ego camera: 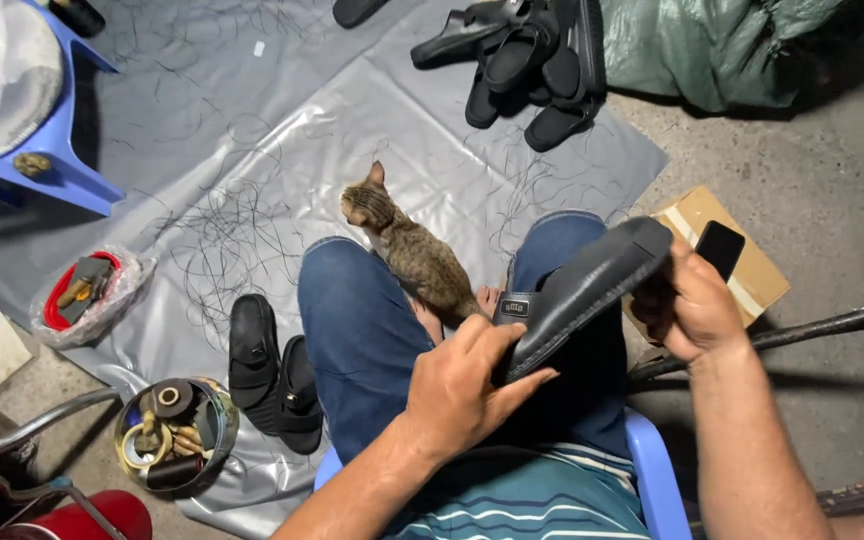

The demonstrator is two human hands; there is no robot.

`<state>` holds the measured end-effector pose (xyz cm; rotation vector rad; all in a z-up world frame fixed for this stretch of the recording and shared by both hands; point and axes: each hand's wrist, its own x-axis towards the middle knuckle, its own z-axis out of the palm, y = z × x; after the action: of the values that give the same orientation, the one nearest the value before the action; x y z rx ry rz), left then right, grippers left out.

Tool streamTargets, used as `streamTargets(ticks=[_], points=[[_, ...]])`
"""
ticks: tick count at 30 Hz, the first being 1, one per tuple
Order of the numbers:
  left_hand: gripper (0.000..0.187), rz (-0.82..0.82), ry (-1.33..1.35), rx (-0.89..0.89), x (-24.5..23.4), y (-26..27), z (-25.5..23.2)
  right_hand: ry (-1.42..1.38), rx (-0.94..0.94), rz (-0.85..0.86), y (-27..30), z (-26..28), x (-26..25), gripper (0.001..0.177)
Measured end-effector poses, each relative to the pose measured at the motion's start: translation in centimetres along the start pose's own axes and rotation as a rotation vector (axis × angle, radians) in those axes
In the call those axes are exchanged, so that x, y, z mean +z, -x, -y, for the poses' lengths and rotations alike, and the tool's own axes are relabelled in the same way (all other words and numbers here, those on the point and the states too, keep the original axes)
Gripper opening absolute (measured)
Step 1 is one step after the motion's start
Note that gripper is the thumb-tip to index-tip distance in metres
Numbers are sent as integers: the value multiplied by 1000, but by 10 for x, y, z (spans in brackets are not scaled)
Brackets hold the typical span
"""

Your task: Hand-sewing a rubber sandal sole using a sewing awl and thread

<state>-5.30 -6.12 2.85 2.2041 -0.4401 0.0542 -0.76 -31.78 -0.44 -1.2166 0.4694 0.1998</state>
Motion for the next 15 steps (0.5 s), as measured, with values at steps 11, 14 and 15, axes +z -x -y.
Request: streamTargets(ticks=[11,14,15], points=[[34,-132,-291,589,-54,-1,37,339,409,57,44,5,27,25],[42,-103,-318,459,-65,-7,47,275,464,101,41,9,41,48],[42,-103,-326,462,-71,-6,56,271,460,107,35,3,39,48]])
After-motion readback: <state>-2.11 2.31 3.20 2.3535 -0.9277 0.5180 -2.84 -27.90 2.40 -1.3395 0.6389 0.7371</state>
